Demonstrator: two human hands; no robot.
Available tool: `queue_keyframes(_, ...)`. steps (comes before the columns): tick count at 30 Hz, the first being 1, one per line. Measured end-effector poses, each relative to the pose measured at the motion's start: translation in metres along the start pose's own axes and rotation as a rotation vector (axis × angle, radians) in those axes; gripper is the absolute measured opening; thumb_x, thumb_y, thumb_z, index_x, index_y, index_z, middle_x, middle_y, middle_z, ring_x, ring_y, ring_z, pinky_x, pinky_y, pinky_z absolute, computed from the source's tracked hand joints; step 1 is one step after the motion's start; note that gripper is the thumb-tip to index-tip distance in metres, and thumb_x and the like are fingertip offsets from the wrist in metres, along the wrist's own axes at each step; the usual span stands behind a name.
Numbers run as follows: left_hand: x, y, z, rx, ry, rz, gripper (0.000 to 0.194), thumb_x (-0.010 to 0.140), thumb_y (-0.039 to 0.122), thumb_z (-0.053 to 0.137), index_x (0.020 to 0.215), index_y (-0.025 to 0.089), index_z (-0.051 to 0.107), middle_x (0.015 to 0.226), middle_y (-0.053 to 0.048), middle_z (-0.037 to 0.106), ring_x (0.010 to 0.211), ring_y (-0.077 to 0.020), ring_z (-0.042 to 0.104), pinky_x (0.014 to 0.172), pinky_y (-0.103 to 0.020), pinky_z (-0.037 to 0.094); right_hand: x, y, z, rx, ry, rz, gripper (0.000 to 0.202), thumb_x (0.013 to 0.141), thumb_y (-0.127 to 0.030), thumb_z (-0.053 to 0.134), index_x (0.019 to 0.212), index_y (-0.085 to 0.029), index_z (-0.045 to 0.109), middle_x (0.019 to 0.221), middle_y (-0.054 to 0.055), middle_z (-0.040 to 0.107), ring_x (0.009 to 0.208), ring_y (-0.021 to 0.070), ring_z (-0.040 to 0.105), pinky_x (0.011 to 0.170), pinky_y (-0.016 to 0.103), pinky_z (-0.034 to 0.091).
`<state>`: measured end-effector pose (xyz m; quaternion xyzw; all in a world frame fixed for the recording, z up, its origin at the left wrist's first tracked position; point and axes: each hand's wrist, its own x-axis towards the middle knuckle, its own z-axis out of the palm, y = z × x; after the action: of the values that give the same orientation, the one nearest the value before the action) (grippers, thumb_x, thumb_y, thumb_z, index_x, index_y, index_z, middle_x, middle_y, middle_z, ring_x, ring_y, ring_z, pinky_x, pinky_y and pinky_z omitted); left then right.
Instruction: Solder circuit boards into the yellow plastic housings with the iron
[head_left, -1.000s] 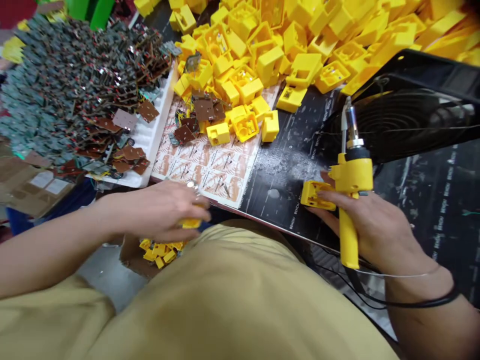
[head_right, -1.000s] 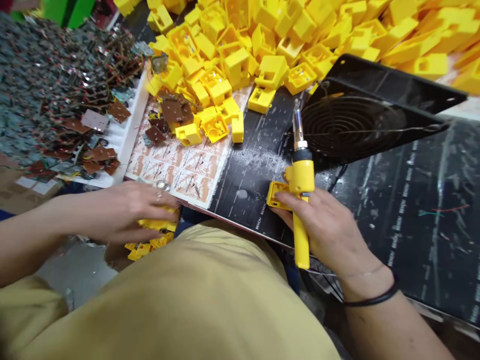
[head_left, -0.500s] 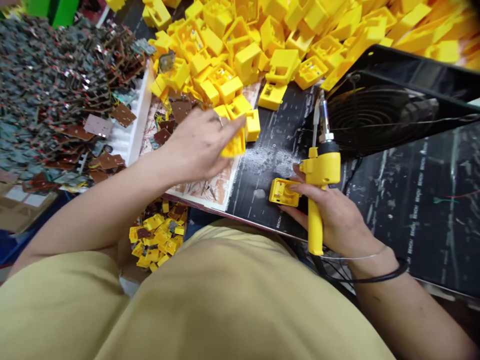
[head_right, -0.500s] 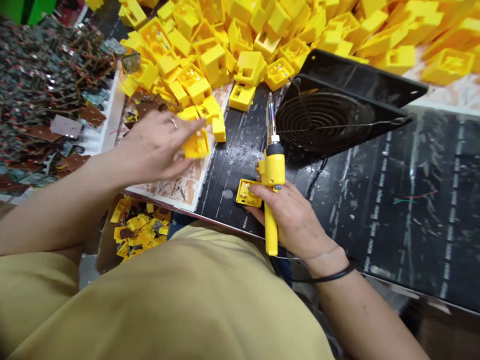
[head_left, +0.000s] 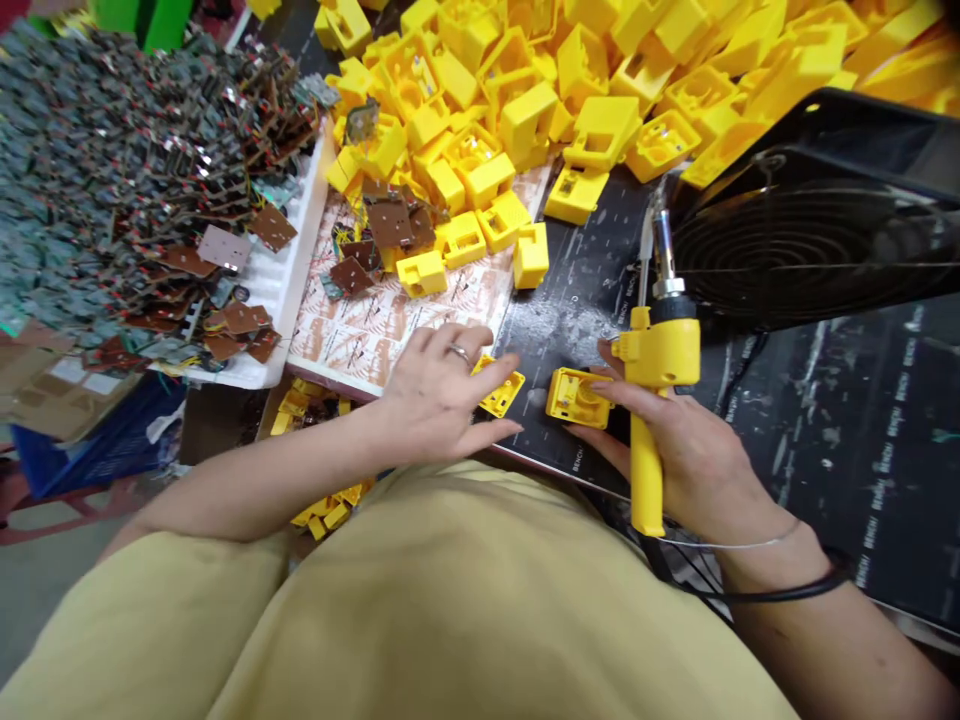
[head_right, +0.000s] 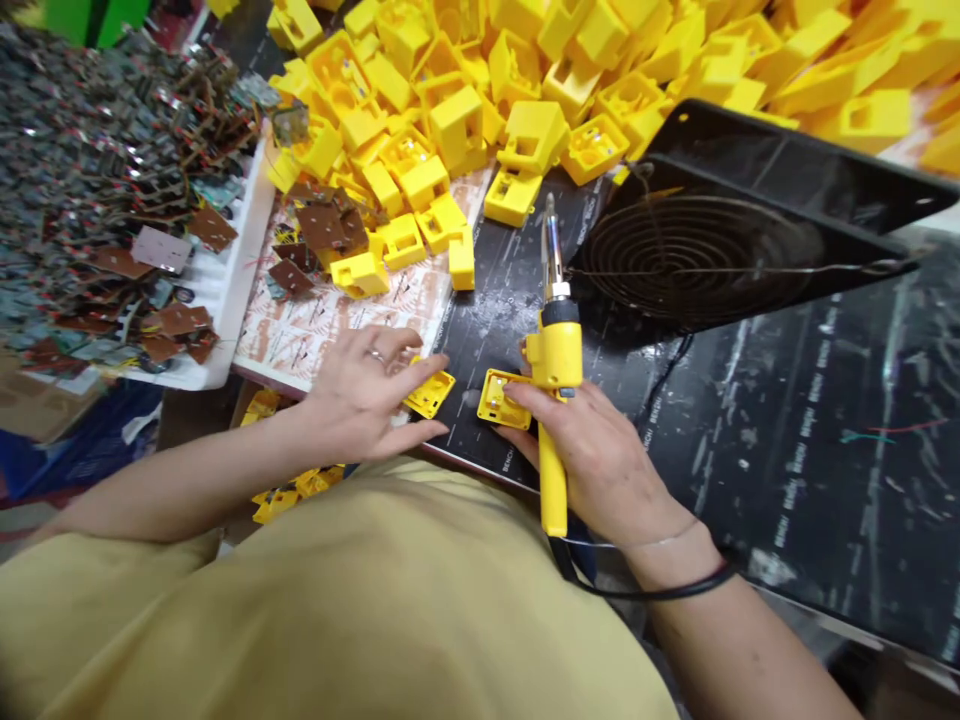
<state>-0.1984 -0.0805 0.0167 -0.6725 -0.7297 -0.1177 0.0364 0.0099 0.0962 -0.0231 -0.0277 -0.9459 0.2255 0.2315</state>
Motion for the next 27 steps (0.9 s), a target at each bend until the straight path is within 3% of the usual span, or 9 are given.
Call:
queue_keyframes(2,0.001,0.009,0.010,-0.027,-0.054,0.008,0.047,0.088,0.051,0.054,0.119,0.017,0.068,0.112,-0.016,0.065,0.097,-0.0308,0.061,0.080,-0.045,0.052,0.001,-0.001,0.001,-0.020,0.000,-0.002,0.058,0.086,-0.019,0.071,0.139,-0.023,0.046,0.123,0.008,0.067,0.108,0.0243,0.068,0.087,0.035,0.059)
queue_keyframes(4,0.006,0.012,0.014,-0.120,-0.105,0.074,0.042,0.090,0.034,0.052,0.126,0.018,0.063,0.121,-0.014,0.064,0.104,-0.0261,0.060,0.089,-0.040,0.050,0.001,-0.003,0.000,-0.017,-0.003,-0.001,0.057,0.088,-0.019,0.069,0.139,-0.023,0.045,0.126,0.009,0.065,0.111,0.0249,0.067,0.090,0.037,0.058)
queue_keyframes(7,0.015,0.000,0.008,-0.134,-0.051,0.155,0.052,0.093,0.038,0.051,0.140,0.017,0.049,0.139,-0.013,0.057,0.117,-0.0244,0.056,0.099,-0.040,0.045,-0.001,-0.005,-0.001,0.015,-0.006,-0.005,0.059,0.087,-0.016,0.070,0.140,-0.023,0.045,0.132,0.011,0.062,0.119,0.0262,0.063,0.095,0.039,0.057)
queue_keyframes(10,0.016,-0.031,-0.003,0.089,0.123,-0.112,0.058,0.090,0.058,0.054,0.135,0.021,0.052,0.133,-0.014,0.061,0.118,-0.0309,0.054,0.099,-0.052,0.040,0.001,-0.005,0.000,0.023,0.012,0.008,0.063,0.082,-0.019,0.075,0.138,-0.024,0.046,0.138,0.014,0.057,0.123,0.0283,0.061,0.099,0.043,0.056)
queue_keyframes(13,0.011,-0.064,-0.006,0.292,0.155,-0.372,0.044,0.090,0.054,0.058,0.117,0.019,0.063,0.115,-0.014,0.067,0.110,-0.0345,0.056,0.091,-0.055,0.041,0.014,-0.006,0.004,0.050,0.002,-0.044,0.063,0.080,-0.023,0.078,0.135,-0.025,0.047,0.129,0.012,0.063,0.129,0.0305,0.056,0.105,0.050,0.052)
queue_keyframes(16,-0.001,-0.072,-0.003,0.278,0.163,-0.229,0.024,0.092,0.037,0.059,0.104,0.018,0.065,0.103,-0.012,0.070,0.103,-0.0300,0.059,0.084,-0.046,0.045,0.032,-0.008,0.011,0.083,-0.036,-0.170,0.055,0.083,-0.028,0.075,0.131,-0.023,0.047,0.116,0.009,0.067,0.124,0.0279,0.059,0.108,0.052,0.049)
queue_keyframes(20,-0.021,-0.046,-0.009,0.180,0.166,0.175,0.017,0.093,0.028,0.056,0.106,0.018,0.062,0.098,-0.007,0.070,0.093,-0.0227,0.062,0.082,-0.038,0.049,0.043,-0.011,0.016,0.072,-0.072,-0.225,0.042,0.088,-0.020,0.068,0.126,-0.021,0.050,0.108,0.007,0.069,0.106,0.0224,0.067,0.092,0.040,0.058)
queue_keyframes(24,-0.032,-0.033,-0.020,-0.128,0.060,0.128,0.055,0.090,0.043,0.062,0.134,0.012,0.049,0.134,-0.021,0.058,0.125,-0.0312,0.055,0.103,-0.046,0.047,0.034,-0.010,0.014,0.044,-0.059,-0.182,0.049,0.087,-0.017,0.068,0.131,-0.022,0.047,0.105,0.007,0.070,0.100,0.0222,0.069,0.081,0.036,0.060)
queue_keyframes(27,-0.031,-0.035,-0.016,-0.248,-0.023,0.106,0.066,0.093,0.042,0.058,0.146,0.011,0.036,0.146,-0.024,0.049,0.135,-0.0314,0.048,0.108,-0.047,0.045,0.028,-0.008,0.014,0.048,-0.053,-0.167,0.058,0.085,-0.022,0.073,0.136,-0.025,0.045,0.112,0.008,0.069,0.109,0.0252,0.066,0.093,0.044,0.057)
